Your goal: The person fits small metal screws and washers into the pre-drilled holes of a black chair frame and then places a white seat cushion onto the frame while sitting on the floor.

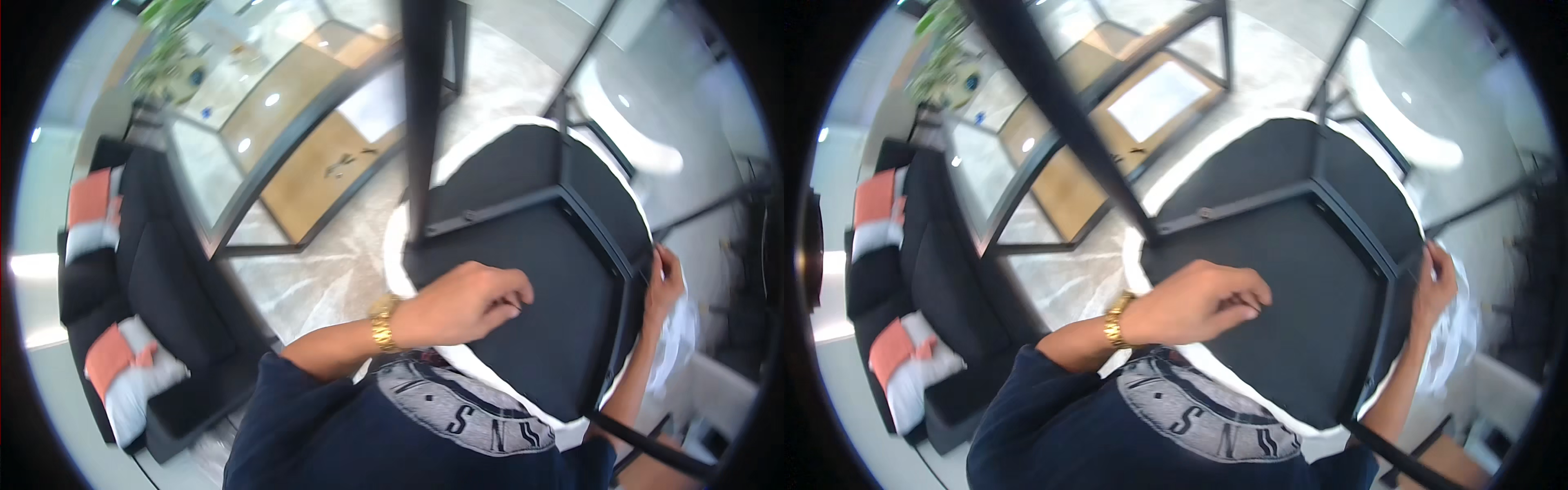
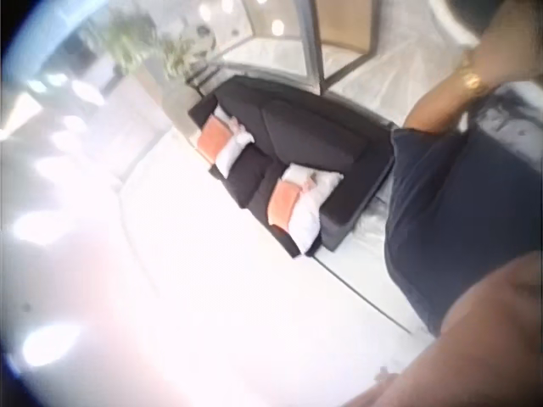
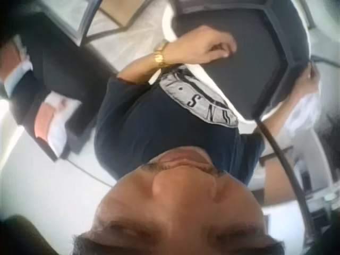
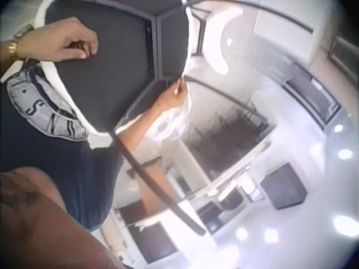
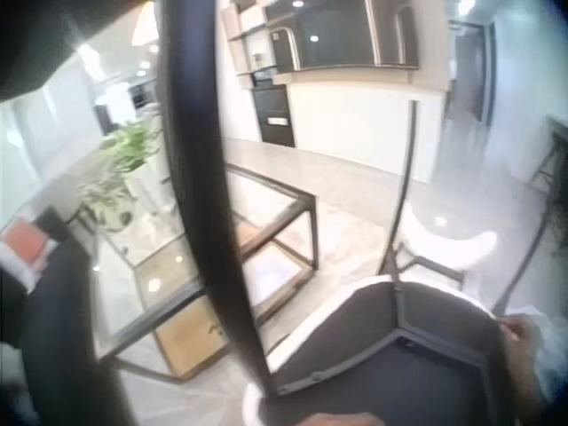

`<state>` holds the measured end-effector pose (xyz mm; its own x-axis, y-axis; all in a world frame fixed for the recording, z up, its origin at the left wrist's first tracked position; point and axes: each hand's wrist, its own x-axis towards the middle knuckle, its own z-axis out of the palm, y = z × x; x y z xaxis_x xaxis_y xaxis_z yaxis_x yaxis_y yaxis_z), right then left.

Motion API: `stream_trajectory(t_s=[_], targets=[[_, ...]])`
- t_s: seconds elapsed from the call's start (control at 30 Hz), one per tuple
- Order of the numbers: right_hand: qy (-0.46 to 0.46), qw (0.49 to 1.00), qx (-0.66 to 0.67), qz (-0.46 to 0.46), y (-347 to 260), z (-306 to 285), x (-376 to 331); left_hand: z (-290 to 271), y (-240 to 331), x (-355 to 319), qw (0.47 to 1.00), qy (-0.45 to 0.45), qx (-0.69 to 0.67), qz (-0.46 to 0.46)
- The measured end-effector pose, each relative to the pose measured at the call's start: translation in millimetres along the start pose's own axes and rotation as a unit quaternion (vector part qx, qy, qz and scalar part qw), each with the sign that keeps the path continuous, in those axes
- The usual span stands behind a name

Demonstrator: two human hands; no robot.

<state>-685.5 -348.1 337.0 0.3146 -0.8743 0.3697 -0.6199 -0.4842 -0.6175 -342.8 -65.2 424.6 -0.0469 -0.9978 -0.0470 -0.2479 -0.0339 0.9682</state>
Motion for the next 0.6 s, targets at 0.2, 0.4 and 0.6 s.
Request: stream_trajectory(t_s=[0.2,0.4,0.6], targets=[[-0.024,1.0,0.009,0.001,18.5,2.4,2.9,-1.4,-18.6,-5.9,0.991,0.058,-0.081,0.09],[-0.017,1.0,0.011,-0.021,29.7,-2.0,4.2,5.7,-25.3,-9.3,0.989,0.052,-0.089,0.109],[-0.029,0.999,0.003,-0.023,33.7,-0.7,6.5,4.2,-28.1,-12.7,0.987,0.063,-0.09,0.114]])
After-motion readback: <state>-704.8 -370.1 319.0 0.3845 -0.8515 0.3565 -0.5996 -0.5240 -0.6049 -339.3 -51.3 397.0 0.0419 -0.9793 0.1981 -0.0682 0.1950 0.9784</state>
